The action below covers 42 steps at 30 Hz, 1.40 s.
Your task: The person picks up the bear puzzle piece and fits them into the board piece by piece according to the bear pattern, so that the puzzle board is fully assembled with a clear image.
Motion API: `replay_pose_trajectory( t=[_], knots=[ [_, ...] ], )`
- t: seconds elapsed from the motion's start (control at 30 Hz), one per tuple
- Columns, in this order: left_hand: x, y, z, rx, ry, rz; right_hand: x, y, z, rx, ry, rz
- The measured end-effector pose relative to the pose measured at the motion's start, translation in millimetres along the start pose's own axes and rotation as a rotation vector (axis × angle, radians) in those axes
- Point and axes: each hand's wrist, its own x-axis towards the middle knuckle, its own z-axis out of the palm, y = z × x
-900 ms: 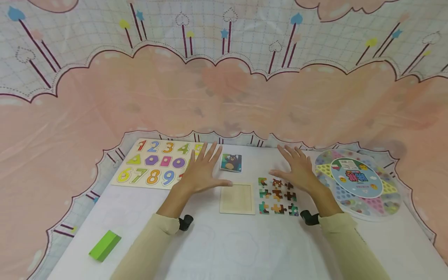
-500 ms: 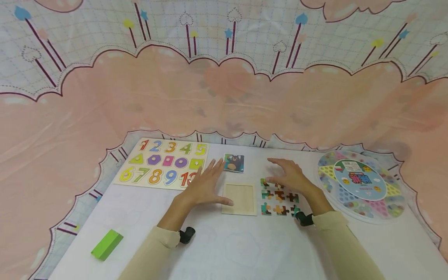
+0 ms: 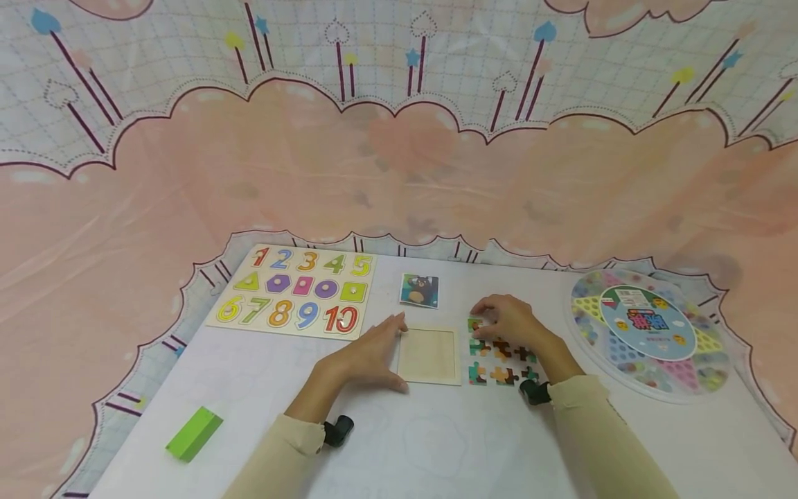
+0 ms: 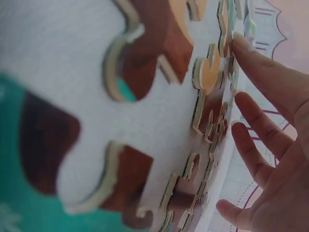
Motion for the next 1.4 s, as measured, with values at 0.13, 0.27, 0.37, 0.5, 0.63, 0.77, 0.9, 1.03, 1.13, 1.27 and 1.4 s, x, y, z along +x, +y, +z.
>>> replay_pose_trajectory(
  t=[0.13, 0.27, 0.37, 0.5, 0.63, 0.77, 0.9, 1.03, 1.13, 1.27, 1.4],
  knots=[
    [1.3, 0.3, -0.3, 0.024, -0.014, 0.008, -1.1, 1, 1, 0.010, -0.002, 0.006],
    [3.8, -0.2, -1.1, 0.053, -0.013, 0.020, -1.1, 0, 2, 0.017, 0.002, 0.004],
    [5.2, -0.2, -1.7, 0.062, -0.010, 0.023, -1.0, -1, 3, 0.052, 0.010, -0.007],
    [4.8, 0.1, -2.1, 0.070, -0.004, 0.016, -0.9, -4, 3, 0.152, 0.008, -0.024],
    [3.5, -0.4, -1.6, 0.072, -0.006, 0.001, -2.5, -10, 3, 0.226, 0.018, -0.002],
    [4.1, -1.7, -2.2, 0.066, -0.020, 0.001, -6.3, -20, 3, 0.298, 0.004, 0.002],
    [5.9, -2.1, -4.4, 0.061, -0.028, 0.011, -8.1, -32, 6, 0.345, -0.028, -0.079],
    [6.6, -2.5, -4.7, 0.055, -0.030, 0.013, -6.8, -43, 12, 0.359, -0.045, -0.129],
    [6.8, -3.4, -4.6, 0.053, -0.033, 0.015, -3.7, -51, 19, 0.370, -0.055, -0.073],
    [7.1, -3.6, -5.1, 0.048, -0.037, 0.005, 0.6, -60, 28, 0.340, -0.052, -0.033],
    [7.7, -3.3, -6.0, 0.040, -0.039, 0.003, 2.9, -66, 34, 0.305, -0.039, -0.040]
  ],
)
